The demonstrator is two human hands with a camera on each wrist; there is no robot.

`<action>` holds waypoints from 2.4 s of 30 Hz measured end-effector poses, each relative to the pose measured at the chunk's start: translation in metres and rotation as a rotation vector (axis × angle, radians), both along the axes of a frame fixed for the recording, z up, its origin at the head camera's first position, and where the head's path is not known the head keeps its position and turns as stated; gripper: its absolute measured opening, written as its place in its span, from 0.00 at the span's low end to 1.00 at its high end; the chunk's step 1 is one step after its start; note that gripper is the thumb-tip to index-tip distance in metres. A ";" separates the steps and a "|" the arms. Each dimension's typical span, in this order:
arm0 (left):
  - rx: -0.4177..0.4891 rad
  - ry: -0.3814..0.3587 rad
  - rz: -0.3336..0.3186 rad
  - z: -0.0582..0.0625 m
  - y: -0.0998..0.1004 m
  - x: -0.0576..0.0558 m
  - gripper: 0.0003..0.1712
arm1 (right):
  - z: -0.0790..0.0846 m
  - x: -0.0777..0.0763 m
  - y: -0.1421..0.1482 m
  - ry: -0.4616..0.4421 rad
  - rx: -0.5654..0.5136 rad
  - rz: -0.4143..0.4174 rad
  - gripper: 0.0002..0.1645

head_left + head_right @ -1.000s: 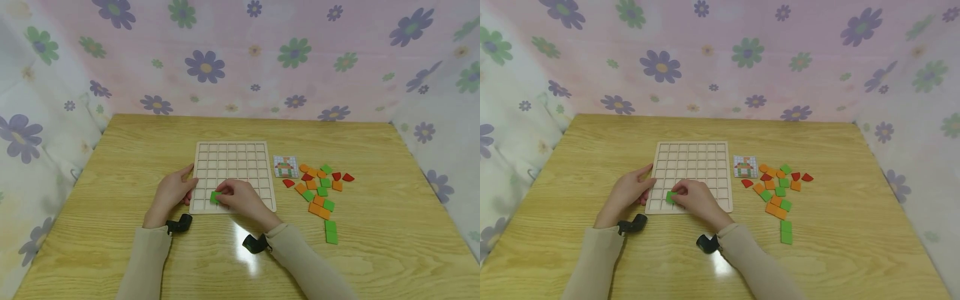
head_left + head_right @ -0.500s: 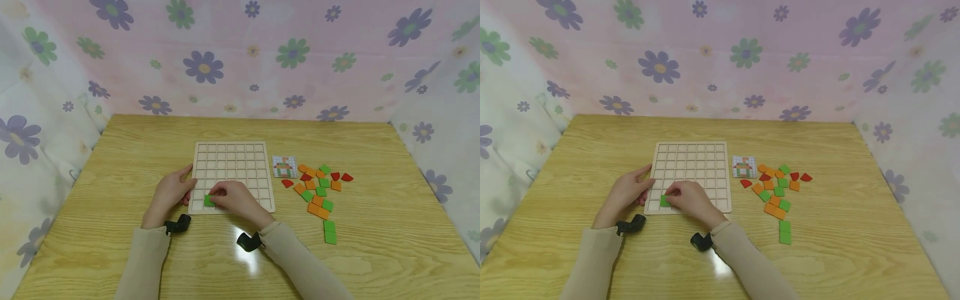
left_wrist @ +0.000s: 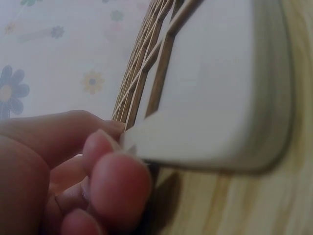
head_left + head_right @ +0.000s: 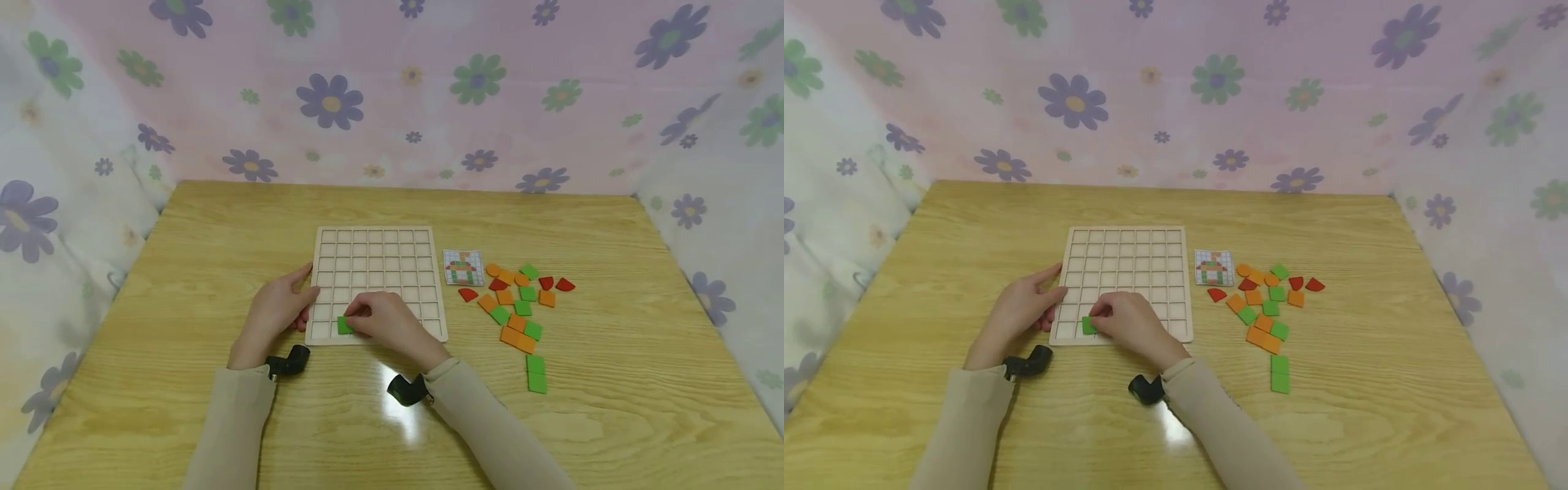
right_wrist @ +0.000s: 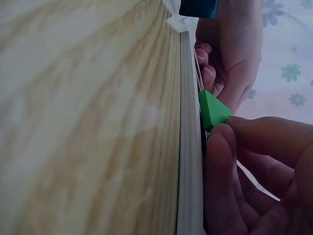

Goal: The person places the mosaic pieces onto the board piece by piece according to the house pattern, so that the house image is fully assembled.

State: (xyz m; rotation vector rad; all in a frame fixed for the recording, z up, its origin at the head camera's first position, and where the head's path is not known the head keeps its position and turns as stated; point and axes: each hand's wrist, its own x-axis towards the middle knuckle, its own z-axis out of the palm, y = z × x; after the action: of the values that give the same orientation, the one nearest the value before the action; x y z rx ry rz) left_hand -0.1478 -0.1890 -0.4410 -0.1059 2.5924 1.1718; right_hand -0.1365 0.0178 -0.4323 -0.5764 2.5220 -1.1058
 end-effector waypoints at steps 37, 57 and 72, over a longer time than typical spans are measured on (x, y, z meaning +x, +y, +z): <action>0.039 -0.030 0.019 0.001 0.000 -0.004 0.33 | 0.009 -0.004 0.013 0.043 0.113 0.087 0.03; 0.028 -0.036 -0.007 0.001 -0.003 0.003 0.34 | 0.004 0.001 0.009 0.115 0.184 0.117 0.03; 0.021 -0.037 -0.006 0.003 -0.002 0.000 0.34 | 0.006 -0.005 0.013 0.052 0.096 0.085 0.07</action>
State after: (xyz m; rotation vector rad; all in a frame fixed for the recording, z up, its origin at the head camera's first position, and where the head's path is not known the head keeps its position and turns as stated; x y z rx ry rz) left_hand -0.1481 -0.1912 -0.4379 -0.1145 2.5462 1.1834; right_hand -0.1415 0.0306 -0.4262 -0.6874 2.5530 -0.9461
